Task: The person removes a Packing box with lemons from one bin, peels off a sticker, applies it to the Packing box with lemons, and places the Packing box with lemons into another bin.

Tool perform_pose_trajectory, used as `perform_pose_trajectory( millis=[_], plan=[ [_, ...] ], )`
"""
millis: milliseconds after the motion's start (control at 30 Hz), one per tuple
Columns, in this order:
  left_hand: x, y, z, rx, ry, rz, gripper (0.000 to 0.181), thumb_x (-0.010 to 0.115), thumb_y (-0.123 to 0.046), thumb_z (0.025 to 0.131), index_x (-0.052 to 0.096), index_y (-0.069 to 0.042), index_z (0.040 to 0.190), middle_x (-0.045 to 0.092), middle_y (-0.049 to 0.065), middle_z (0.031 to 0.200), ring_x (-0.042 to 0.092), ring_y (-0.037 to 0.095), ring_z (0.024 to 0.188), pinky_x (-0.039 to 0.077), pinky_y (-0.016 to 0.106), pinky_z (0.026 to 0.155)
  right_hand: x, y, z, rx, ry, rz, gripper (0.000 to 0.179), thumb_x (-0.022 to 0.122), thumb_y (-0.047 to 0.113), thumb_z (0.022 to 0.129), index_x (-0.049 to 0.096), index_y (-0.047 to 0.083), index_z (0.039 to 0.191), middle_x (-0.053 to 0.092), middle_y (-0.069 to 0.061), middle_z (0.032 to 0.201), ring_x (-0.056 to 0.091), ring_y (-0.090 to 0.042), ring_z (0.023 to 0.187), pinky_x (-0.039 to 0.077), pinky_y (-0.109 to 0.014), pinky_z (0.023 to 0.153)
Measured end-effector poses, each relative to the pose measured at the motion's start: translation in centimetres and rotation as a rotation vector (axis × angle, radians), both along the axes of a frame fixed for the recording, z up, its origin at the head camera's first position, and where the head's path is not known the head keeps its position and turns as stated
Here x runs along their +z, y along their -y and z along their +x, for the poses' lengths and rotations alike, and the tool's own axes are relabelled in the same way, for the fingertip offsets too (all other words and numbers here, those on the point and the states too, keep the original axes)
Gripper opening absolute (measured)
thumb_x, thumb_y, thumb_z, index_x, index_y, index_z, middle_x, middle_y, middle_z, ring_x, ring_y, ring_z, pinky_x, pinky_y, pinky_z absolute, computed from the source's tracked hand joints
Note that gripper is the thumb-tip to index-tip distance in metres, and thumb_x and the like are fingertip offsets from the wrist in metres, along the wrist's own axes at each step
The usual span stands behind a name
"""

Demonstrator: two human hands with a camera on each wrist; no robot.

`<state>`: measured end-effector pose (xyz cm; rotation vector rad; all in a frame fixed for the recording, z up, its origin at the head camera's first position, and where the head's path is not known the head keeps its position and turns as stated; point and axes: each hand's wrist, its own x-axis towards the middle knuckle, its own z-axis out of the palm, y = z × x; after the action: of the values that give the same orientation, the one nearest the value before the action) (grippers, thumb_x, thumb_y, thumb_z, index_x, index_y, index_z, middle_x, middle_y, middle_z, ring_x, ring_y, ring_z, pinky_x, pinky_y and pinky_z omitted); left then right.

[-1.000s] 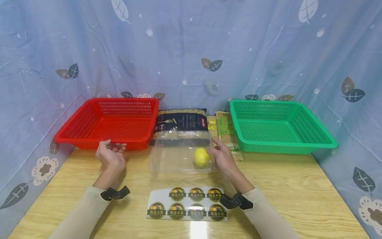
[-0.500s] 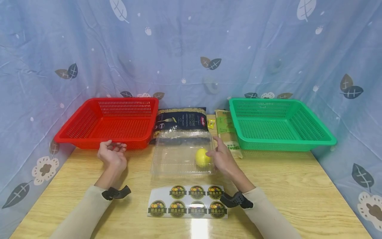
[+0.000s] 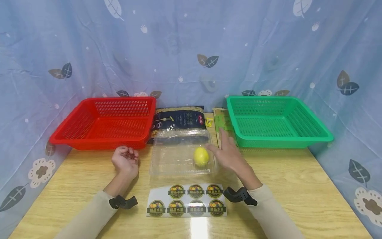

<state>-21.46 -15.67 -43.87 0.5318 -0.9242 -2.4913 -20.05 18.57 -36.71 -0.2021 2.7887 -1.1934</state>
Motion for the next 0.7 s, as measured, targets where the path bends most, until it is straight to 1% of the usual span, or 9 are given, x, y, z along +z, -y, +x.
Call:
perform_pose_trajectory(
  millis=[67, 100, 233, 333, 400, 467, 533, 600, 700],
  plan=[
    [0.2, -0.6, 0.2, 0.012, -0.066, -0.060, 0.027, 0.033, -0.001, 0.084, 0.049, -0.012, 0.065, 0.046, 0.000, 0.051, 0.043, 0.015, 0.038, 0.032, 0.022, 0.038, 0.5, -0.1, 0.2, -0.009, -0.066, 0.058, 0.087, 0.055, 0.048, 0.100, 0.007, 0.013, 0.163, 0.045, -0.027, 0.131, 0.052, -0.041, 0.109, 0.049, -0.049, 0.072],
    [0.2, -0.9, 0.3, 0.013, -0.102, -0.085, 0.028, 0.033, 0.001, 0.084, 0.050, -0.011, 0.064, 0.045, 0.000, 0.050, 0.042, 0.014, 0.037, 0.031, 0.022, 0.036, 0.7, 0.0, 0.4, -0.014, -0.095, 0.072, 0.087, 0.057, 0.048, 0.099, 0.011, 0.012, 0.163, 0.044, -0.026, 0.132, 0.048, -0.037, 0.114, 0.047, -0.046, 0.075],
    [0.4, -1.8, 0.9, 0.003, -0.249, -0.180, 0.029, 0.034, 0.006, 0.082, 0.050, -0.007, 0.062, 0.044, 0.001, 0.047, 0.035, 0.011, 0.035, 0.025, 0.020, 0.033, 1.2, 0.7, 1.4, 0.002, -0.210, 0.008, 0.070, 0.064, 0.037, 0.097, 0.035, 0.009, 0.154, 0.050, -0.017, 0.111, 0.050, -0.030, 0.087, 0.042, -0.038, 0.066],
    [0.6, -2.2, 1.3, -0.008, -0.334, -0.270, 0.026, 0.035, 0.006, 0.080, 0.049, -0.006, 0.061, 0.044, 0.001, 0.046, 0.034, 0.009, 0.035, 0.021, 0.020, 0.033, 1.4, 1.5, 2.3, 0.072, -0.282, -0.072, 0.048, 0.067, 0.026, 0.096, 0.055, 0.007, 0.138, 0.054, -0.010, 0.099, 0.049, -0.023, 0.072, 0.042, -0.034, 0.061],
    [0.9, -2.3, 1.6, -0.011, -0.391, -0.333, 0.025, 0.036, 0.007, 0.079, 0.049, -0.004, 0.061, 0.045, 0.001, 0.046, 0.035, 0.009, 0.036, 0.019, 0.021, 0.033, 1.4, 2.1, 3.0, 0.130, -0.279, -0.134, 0.035, 0.068, 0.020, 0.095, 0.063, 0.007, 0.127, 0.057, -0.006, 0.094, 0.052, -0.020, 0.072, 0.044, -0.031, 0.060],
    [1.2, -2.4, 1.9, -0.033, -0.449, -0.422, 0.023, 0.037, 0.008, 0.078, 0.050, -0.002, 0.061, 0.046, 0.002, 0.047, 0.035, 0.010, 0.037, 0.018, 0.023, 0.033, 1.3, 2.6, 3.5, 0.185, -0.230, -0.203, 0.026, 0.068, 0.015, 0.095, 0.066, 0.006, 0.118, 0.060, -0.005, 0.091, 0.055, -0.018, 0.071, 0.046, -0.029, 0.058],
    [1.9, -2.2, 2.2, -0.098, -0.545, -0.524, 0.019, 0.039, 0.010, 0.077, 0.050, 0.002, 0.064, 0.045, 0.004, 0.048, 0.033, 0.013, 0.038, 0.016, 0.025, 0.033, 1.3, 2.9, 4.0, 0.246, -0.146, -0.280, 0.020, 0.065, 0.012, 0.096, 0.067, 0.005, 0.114, 0.062, -0.006, 0.086, 0.053, -0.016, 0.063, 0.045, -0.027, 0.051],
    [2.7, -1.7, 2.5, -0.207, -0.674, -0.656, 0.016, 0.040, 0.011, 0.076, 0.052, 0.005, 0.068, 0.044, 0.006, 0.051, 0.031, 0.014, 0.040, 0.017, 0.027, 0.033, 1.3, 3.2, 4.4, 0.318, -0.068, -0.348, 0.017, 0.062, 0.008, 0.097, 0.067, 0.002, 0.112, 0.061, -0.010, 0.083, 0.049, -0.013, 0.054, 0.042, -0.026, 0.044],
    [4.3, -0.9, 2.9, -0.468, -0.889, -0.836, 0.017, 0.042, 0.014, 0.075, 0.056, 0.005, 0.075, 0.045, 0.008, 0.054, 0.031, 0.015, 0.043, 0.023, 0.026, 0.033, 1.1, 3.7, 5.1, 0.428, 0.013, -0.381, 0.014, 0.059, 0.006, 0.099, 0.067, 0.002, 0.110, 0.060, -0.014, 0.079, 0.044, -0.013, 0.045, 0.042, -0.027, 0.038]
  ],
)
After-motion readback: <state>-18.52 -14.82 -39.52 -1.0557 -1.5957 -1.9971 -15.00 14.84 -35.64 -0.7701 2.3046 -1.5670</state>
